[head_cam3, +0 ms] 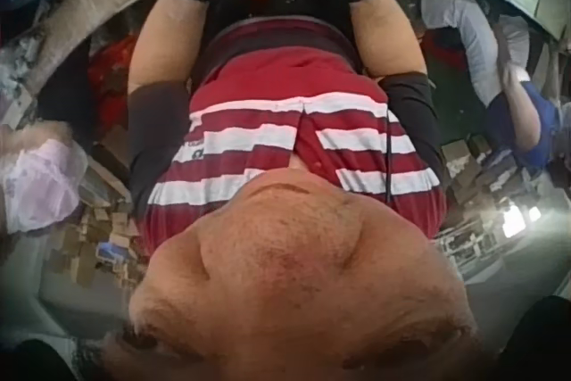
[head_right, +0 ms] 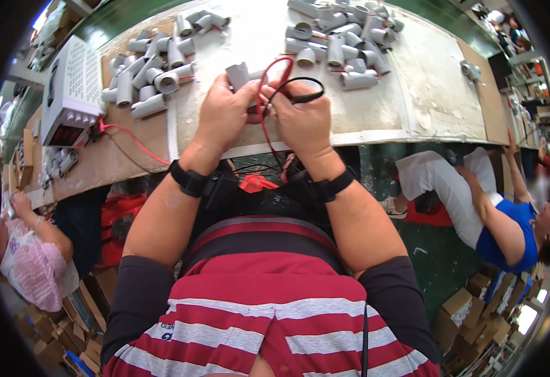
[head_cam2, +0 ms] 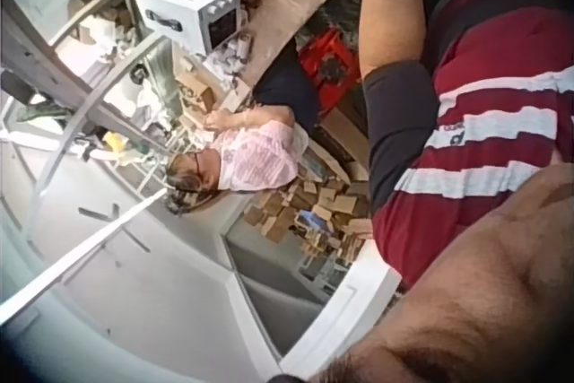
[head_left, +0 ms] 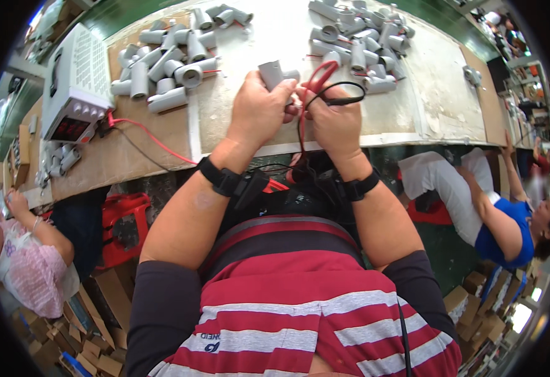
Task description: Use a multimeter tester to verify the electrical properties of plastic-housed components on a production line.
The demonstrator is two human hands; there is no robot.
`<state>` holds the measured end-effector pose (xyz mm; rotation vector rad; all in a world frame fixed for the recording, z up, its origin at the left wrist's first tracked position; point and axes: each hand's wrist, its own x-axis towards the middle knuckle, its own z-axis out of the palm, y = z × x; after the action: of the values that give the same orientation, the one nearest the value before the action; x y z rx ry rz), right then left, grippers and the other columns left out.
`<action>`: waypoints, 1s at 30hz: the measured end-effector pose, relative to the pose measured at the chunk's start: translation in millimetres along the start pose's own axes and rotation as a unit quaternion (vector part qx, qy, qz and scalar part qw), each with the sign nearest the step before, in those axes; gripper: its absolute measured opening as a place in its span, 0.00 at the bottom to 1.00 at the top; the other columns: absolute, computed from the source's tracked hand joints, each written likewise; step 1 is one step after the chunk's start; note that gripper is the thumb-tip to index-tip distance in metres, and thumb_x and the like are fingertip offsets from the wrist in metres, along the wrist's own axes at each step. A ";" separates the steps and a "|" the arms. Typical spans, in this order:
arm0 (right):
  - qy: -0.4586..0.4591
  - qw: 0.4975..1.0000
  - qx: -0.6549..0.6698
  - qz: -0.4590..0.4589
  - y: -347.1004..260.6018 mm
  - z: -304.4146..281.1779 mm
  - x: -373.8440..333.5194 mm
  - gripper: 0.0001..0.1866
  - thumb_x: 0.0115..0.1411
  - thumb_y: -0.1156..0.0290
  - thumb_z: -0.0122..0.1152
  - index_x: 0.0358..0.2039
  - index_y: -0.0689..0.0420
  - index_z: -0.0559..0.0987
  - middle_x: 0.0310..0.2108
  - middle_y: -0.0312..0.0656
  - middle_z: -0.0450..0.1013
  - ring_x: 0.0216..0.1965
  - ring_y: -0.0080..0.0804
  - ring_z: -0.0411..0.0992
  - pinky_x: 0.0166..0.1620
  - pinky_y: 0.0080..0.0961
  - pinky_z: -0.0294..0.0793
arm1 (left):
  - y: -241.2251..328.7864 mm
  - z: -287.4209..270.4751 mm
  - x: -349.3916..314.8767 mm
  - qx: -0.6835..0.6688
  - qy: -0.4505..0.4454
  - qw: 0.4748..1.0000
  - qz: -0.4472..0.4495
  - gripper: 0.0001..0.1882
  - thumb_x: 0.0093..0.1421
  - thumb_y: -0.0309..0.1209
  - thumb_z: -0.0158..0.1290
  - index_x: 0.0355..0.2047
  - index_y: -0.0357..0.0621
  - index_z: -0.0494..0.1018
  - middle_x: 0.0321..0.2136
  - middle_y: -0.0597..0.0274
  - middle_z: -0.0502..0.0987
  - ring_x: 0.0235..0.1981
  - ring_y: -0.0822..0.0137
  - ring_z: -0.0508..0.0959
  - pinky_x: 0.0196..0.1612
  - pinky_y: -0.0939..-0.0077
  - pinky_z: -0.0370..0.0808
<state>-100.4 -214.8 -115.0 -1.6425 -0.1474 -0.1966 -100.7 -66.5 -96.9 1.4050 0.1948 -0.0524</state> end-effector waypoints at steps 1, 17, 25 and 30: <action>0.003 1.000 -0.010 0.000 0.7 -1.8 0.2 0.09 0.61 0.72 0.72 0.35 0.66 0.86 0.24 0.41 0.81 0.25 0.21 0.76 0.28 0.22 0.74 | 1.8 2.2 -0.5 0.007 0.001 1.000 -0.004 0.17 0.67 0.32 0.59 0.46 0.31 0.67 0.31 0.57 0.80 0.24 0.71 0.82 0.25 0.77 0.81; 0.040 0.995 0.085 0.022 -1.1 -9.9 -7.5 0.10 0.66 0.71 0.67 0.45 0.64 0.84 0.31 0.39 0.81 0.28 0.22 0.77 0.31 0.20 0.77 | 8.6 -2.2 -6.1 0.012 0.007 1.000 -0.015 0.18 0.65 0.32 0.61 0.47 0.32 0.69 0.31 0.58 0.80 0.26 0.70 0.82 0.27 0.73 0.81; 0.075 0.977 0.194 0.042 3.0 -14.7 -10.5 0.12 0.66 0.72 0.68 0.46 0.64 0.81 0.33 0.43 0.82 0.30 0.26 0.79 0.32 0.22 0.80 | 108.2 -107.8 33.9 0.553 0.147 0.807 0.149 0.21 0.58 0.41 0.65 0.44 0.38 0.79 0.44 0.43 0.82 0.43 0.47 0.83 0.48 0.57 0.78; 0.064 0.972 0.223 0.045 0.1 -15.0 -9.0 0.12 0.66 0.72 0.69 0.46 0.65 0.81 0.32 0.43 0.82 0.29 0.27 0.79 0.32 0.22 0.80 | 122.1 -130.5 72.4 0.790 0.142 0.595 0.044 0.17 0.61 0.39 0.61 0.43 0.39 0.80 0.52 0.41 0.79 0.50 0.45 0.80 0.53 0.54 0.77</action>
<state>-109.8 -229.5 -115.8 -1.1815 -0.0150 -0.1828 -24.6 87.8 -9.9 3.2572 0.3744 0.1321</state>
